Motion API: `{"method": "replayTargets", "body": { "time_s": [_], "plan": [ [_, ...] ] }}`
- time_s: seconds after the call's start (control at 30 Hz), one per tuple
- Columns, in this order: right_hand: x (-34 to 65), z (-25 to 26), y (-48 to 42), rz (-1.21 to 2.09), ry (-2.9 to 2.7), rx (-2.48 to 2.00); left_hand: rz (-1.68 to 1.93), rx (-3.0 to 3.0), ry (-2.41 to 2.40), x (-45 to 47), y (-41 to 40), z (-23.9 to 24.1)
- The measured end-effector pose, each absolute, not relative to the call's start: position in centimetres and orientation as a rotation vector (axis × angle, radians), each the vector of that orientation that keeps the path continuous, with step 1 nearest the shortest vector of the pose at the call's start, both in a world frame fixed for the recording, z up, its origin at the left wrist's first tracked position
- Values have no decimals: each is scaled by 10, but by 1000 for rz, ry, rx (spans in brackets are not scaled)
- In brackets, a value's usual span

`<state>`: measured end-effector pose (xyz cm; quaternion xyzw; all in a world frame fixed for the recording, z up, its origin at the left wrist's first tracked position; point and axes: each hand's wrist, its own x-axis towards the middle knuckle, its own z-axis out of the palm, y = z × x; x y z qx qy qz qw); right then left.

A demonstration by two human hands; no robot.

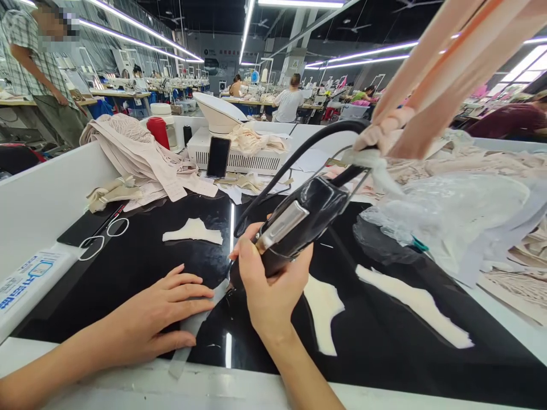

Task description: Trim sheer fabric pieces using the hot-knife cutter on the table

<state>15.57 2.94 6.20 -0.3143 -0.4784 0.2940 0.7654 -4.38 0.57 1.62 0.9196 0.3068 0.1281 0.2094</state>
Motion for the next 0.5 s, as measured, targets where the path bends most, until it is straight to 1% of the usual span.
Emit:
{"method": "replayTargets", "body": {
  "time_s": [0.17,0.3,0.4,0.5],
  "plan": [
    [157,62,29,652,-1042,-703,384,2515,867,-47,8,14],
    [162,66,27,590,-1071,-742,600,2414,1111,-47,12,8],
    [172,72,26,512,-1183,-832,652,2400,1190,-44,13,5],
    [185,79,25,325,-1314,-1025,652,2348,1184,-40,13,5]
  ]
}}
